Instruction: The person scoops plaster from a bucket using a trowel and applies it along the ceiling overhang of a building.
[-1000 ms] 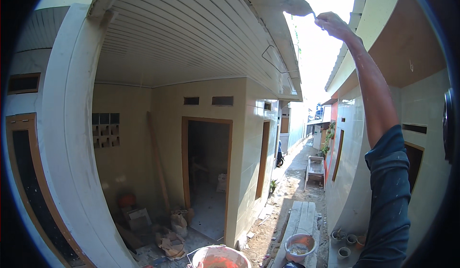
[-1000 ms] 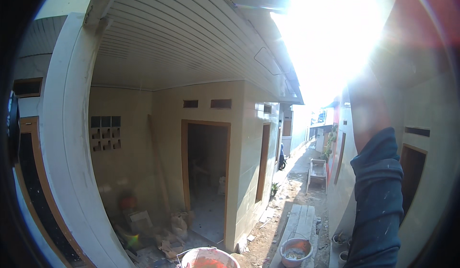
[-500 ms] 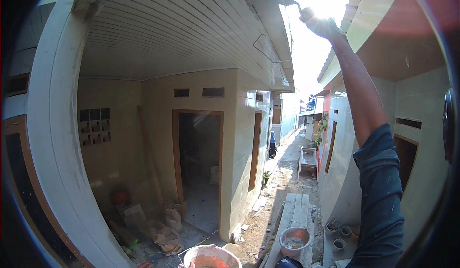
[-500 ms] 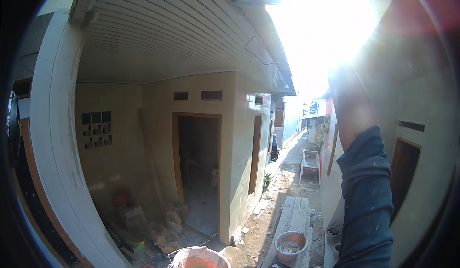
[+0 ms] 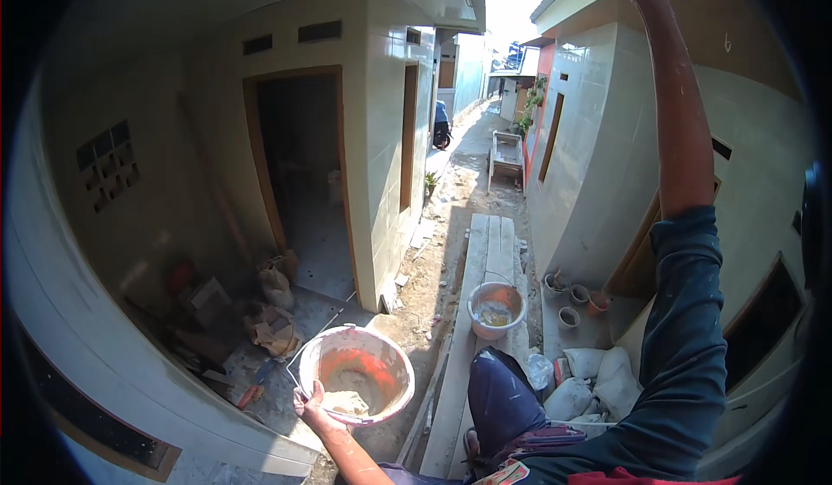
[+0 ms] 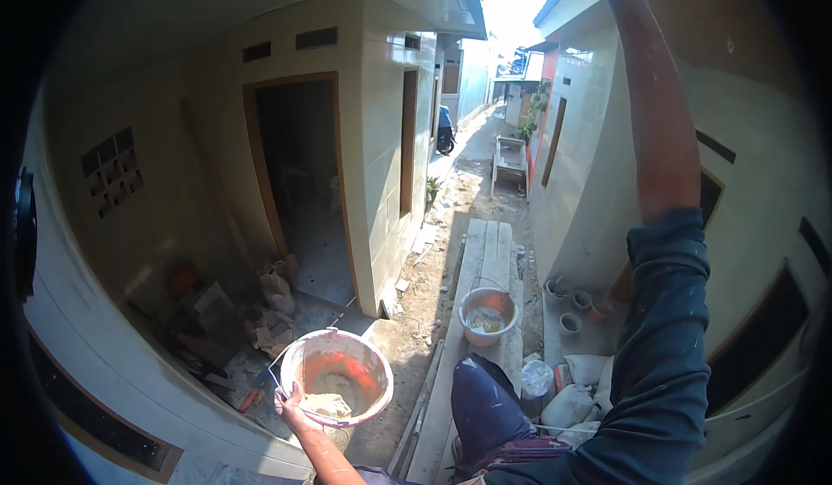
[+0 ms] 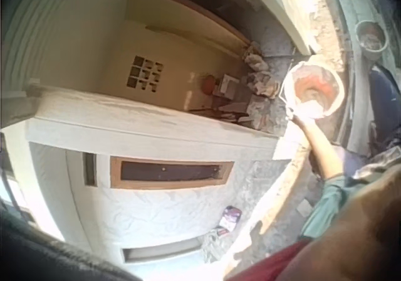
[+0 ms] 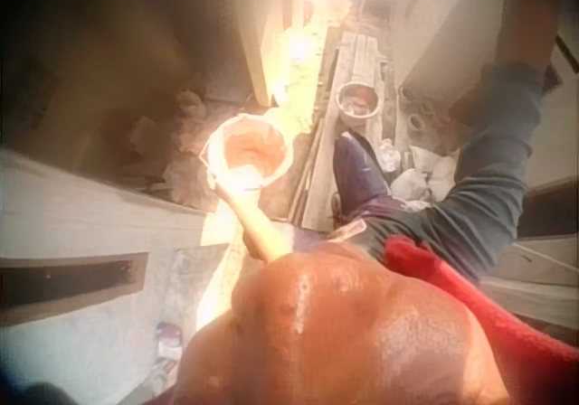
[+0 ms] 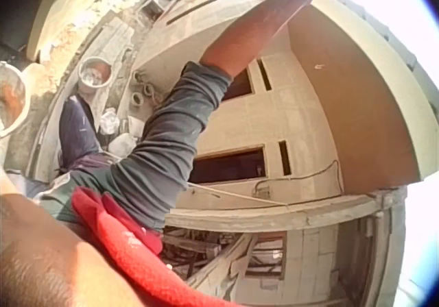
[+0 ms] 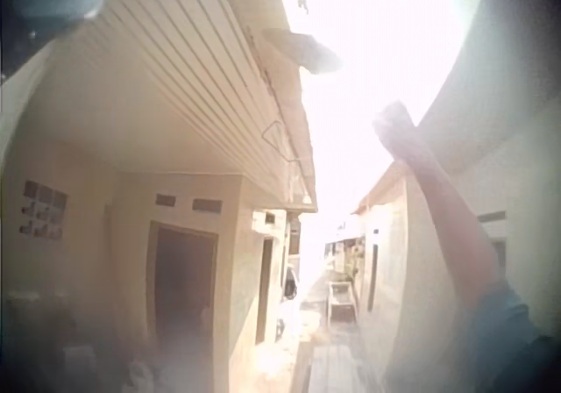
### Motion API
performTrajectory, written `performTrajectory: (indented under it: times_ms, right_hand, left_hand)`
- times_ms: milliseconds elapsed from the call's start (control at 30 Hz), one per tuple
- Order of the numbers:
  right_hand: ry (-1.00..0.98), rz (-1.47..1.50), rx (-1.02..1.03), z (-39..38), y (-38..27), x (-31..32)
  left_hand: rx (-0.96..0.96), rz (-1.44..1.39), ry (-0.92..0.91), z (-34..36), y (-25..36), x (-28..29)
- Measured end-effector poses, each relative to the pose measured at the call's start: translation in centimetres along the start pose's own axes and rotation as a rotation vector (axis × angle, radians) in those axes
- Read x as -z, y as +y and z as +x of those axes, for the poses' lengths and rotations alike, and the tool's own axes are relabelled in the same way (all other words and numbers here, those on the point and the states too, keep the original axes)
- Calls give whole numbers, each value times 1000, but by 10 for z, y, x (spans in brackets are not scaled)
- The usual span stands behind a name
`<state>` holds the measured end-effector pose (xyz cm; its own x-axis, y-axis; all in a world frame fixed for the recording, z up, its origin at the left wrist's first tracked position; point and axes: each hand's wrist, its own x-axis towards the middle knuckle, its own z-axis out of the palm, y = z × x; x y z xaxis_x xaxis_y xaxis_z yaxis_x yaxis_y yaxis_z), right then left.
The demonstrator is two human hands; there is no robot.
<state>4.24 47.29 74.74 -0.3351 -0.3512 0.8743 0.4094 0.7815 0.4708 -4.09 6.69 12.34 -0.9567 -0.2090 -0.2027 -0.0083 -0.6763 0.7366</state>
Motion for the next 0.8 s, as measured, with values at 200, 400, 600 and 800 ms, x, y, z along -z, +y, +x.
performTrajectory:
  times_ms: [200,400,600,800]
  right_hand:
    - [-609,1278,-327,-175,-172,6]
    - [-1514,1918,-850,-385,-282,22]
    - [-1933,2181,-1057,-451,-365,42]
    - [-2131,2278,-982,-465,-367,58]
  left_hand:
    - [-94,5,-9,-22,14,-18]
    - [-188,2,143,-51,-7,-35]
    - [-465,132,218,-54,29,-28]
    - [-493,-26,393,-58,74,-41]
